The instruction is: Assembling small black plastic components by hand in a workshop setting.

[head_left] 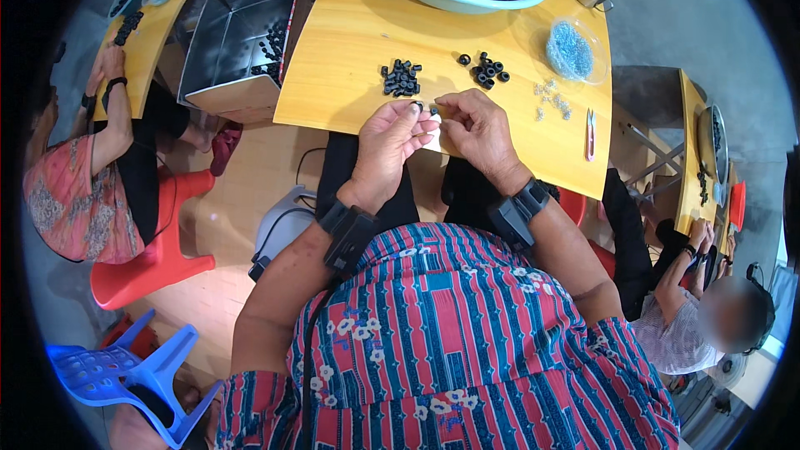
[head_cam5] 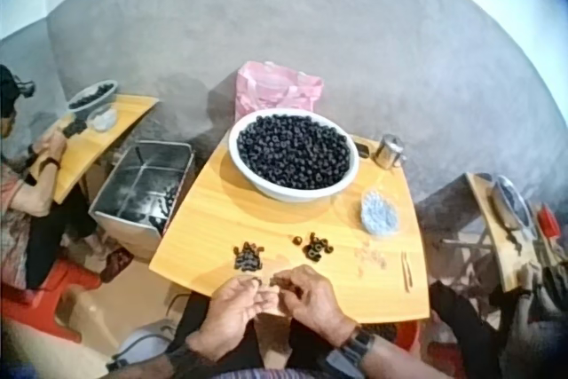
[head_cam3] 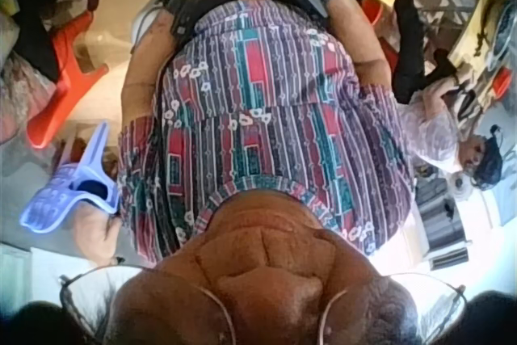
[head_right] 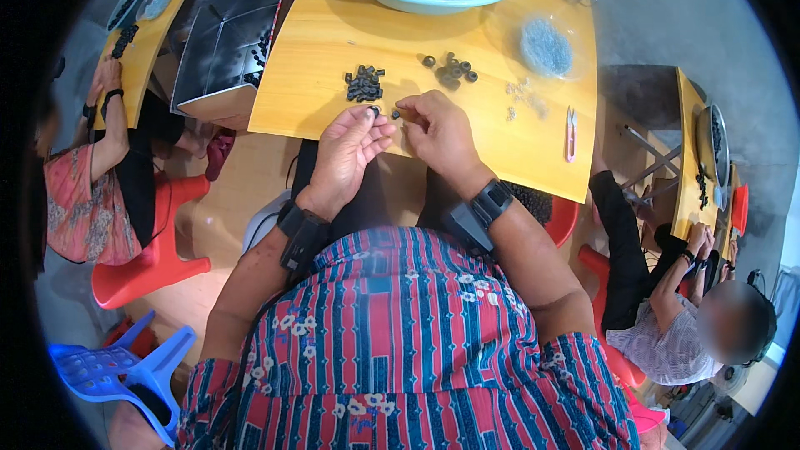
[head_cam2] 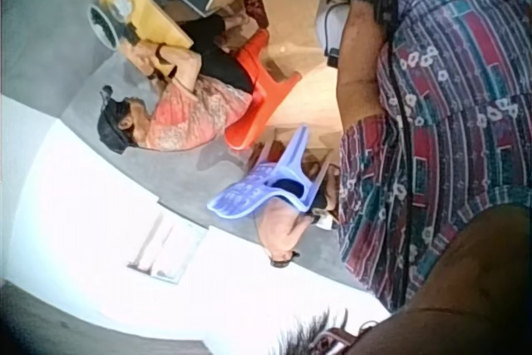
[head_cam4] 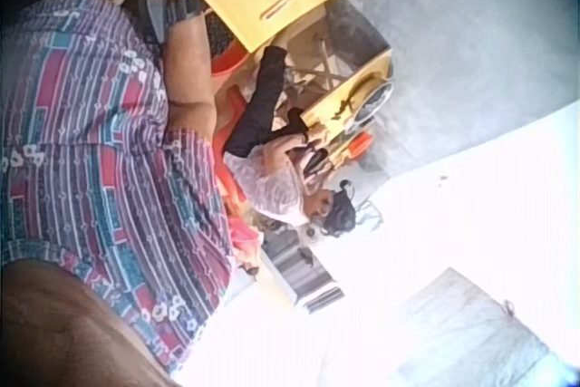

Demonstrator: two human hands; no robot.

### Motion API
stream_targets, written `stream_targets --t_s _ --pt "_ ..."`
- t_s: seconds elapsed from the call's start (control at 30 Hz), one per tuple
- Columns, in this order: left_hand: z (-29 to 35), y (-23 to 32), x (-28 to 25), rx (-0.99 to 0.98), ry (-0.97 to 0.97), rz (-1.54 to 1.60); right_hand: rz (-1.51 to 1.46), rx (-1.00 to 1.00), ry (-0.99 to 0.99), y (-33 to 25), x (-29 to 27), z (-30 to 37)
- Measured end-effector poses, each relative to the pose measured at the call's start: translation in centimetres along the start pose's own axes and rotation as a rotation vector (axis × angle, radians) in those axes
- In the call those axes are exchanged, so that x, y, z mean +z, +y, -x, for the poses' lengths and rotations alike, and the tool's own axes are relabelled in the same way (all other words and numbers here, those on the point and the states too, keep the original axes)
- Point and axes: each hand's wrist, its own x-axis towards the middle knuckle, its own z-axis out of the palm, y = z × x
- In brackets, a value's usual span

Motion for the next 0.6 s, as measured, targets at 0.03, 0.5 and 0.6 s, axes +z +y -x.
stream_targets --t_s 0.03,0.5,0.6 --pt "0.15 0.05 0.09 0.025 0.017 0.005 0.000 0.003 0.001 0.07 0.01 -0.03" --pt "0.12 0.09 -0.49 0.036 -0.005 -0.004 0.254 -0.118 0.012 0.43 0.99 -0.85" --pt "0.20 0.09 -0.69 0.006 -0.011 -0.006 0.063 -0.052 0.044 0.78 0.64 -0.40"
